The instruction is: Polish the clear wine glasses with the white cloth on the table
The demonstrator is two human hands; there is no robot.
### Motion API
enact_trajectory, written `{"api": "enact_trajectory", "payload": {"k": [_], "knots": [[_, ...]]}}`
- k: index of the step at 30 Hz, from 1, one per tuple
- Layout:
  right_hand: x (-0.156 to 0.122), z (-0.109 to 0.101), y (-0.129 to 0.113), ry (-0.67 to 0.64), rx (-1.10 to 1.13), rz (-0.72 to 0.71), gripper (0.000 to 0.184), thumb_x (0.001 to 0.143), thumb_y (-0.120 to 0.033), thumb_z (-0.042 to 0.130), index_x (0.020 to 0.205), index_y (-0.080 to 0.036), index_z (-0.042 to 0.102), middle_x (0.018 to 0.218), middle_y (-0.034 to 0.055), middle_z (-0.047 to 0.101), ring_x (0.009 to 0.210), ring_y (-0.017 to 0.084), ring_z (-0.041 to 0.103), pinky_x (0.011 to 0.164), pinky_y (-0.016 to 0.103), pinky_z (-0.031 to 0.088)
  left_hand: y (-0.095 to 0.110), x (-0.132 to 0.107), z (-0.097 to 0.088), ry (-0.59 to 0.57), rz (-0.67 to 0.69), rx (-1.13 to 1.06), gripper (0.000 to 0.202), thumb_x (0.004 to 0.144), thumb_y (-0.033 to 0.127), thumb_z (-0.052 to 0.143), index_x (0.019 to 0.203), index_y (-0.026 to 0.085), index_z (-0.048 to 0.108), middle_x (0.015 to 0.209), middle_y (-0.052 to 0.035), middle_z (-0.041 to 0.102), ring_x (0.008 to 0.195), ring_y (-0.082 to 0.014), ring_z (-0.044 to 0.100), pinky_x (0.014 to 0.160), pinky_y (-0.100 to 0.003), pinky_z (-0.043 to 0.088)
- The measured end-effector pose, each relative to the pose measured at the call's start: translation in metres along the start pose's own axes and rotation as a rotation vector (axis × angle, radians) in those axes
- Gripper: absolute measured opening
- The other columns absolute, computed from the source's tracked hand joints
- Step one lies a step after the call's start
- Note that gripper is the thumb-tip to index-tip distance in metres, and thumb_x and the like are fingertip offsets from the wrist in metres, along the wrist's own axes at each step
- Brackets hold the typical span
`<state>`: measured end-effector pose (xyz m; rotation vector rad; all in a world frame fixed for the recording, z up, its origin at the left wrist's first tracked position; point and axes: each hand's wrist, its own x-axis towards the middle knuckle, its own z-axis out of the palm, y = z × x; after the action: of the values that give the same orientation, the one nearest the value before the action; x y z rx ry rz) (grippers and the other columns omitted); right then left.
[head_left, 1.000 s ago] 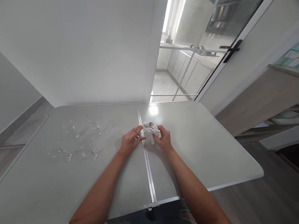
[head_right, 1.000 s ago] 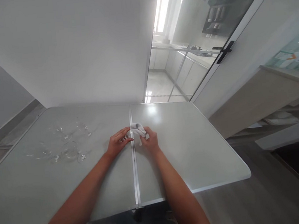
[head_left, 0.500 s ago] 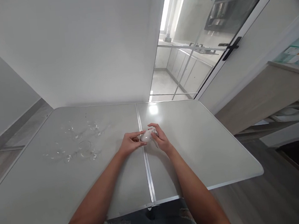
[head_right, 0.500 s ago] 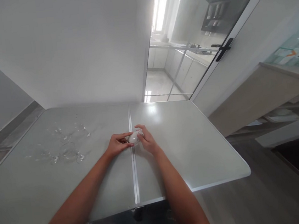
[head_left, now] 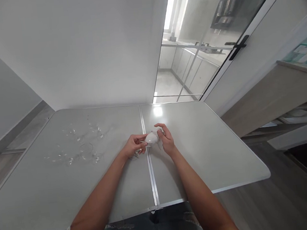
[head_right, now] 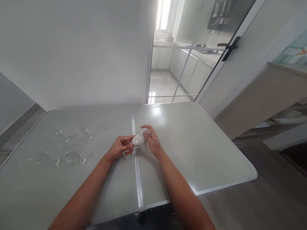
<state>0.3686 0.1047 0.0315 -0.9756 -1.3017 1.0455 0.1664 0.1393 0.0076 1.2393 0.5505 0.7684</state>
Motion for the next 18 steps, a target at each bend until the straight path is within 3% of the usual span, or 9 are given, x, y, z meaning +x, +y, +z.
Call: {"api": "enact_trajectory", "payload": {"k": [4,7,10,12,16,18], "knots": [[0.002,0.002,0.002,0.134,-0.034,-0.02,0.033,0.1,-0.052,0.048,0.12,-0.026,0.053,0.076,-0.0028,0.051,0.065,0.014,0.047,0.063,0.026,0.042,-0.008,0.004,0.004,0.065,0.037,0.085,0.078,0.076,0.042,0.083,0.142,0.009,0.058,0.084,-0.0094,0.074,0.048,-0.0107,0.058,0.04,-0.021,0.041],[0.0,0.004,0.005,0.186,-0.193,-0.065,0.033,0.101,-0.051,0.046,0.12,-0.025,0.053,0.074,-0.0032,0.05,0.062,0.014,0.045,0.06,0.026,0.04,-0.011,0.004,0.003,0.14,0.057,0.181,0.079,0.078,0.042,0.082,0.144,0.01,0.055,0.075,-0.0055,0.072,0.046,-0.0087,0.054,0.041,-0.02,0.041],[-0.002,0.005,0.003,0.154,-0.324,-0.08,0.033,0.102,-0.049,0.045,0.121,-0.024,0.055,0.068,-0.0046,0.047,0.058,0.013,0.041,0.057,0.026,0.035,-0.013,0.002,0.002,0.188,0.063,0.244,0.079,0.079,0.041,0.081,0.146,0.01,0.053,0.055,0.002,0.063,0.042,-0.0073,0.049,0.041,-0.018,0.039],[-0.002,0.003,-0.001,0.083,-0.264,-0.067,0.033,0.102,-0.05,0.046,0.121,-0.024,0.055,0.069,-0.0043,0.048,0.059,0.014,0.042,0.058,0.026,0.035,-0.012,0.001,0.0,0.157,0.052,0.219,0.079,0.078,0.041,0.081,0.145,0.009,0.053,0.053,0.0025,0.062,0.041,-0.0078,0.05,0.041,-0.018,0.038],[0.0,-0.004,-0.005,-0.064,-0.107,-0.048,0.034,0.099,-0.053,0.049,0.115,-0.024,0.058,0.073,-0.0029,0.048,0.062,0.014,0.043,0.06,0.027,0.038,-0.008,0.0,0.0,0.058,0.037,0.111,0.075,0.073,0.04,0.085,0.138,0.011,0.062,0.084,-0.0106,0.076,0.046,-0.0094,0.057,0.041,-0.021,0.043],[0.0,-0.007,-0.002,-0.062,-0.146,-0.076,0.033,0.1,-0.053,0.047,0.108,-0.024,0.059,0.072,-0.0022,0.047,0.061,0.015,0.042,0.059,0.028,0.037,-0.007,0.001,0.001,0.06,0.036,0.093,0.073,0.071,0.04,0.087,0.134,0.013,0.065,0.106,-0.0178,0.076,0.047,-0.0091,0.059,0.04,-0.022,0.044]]}}
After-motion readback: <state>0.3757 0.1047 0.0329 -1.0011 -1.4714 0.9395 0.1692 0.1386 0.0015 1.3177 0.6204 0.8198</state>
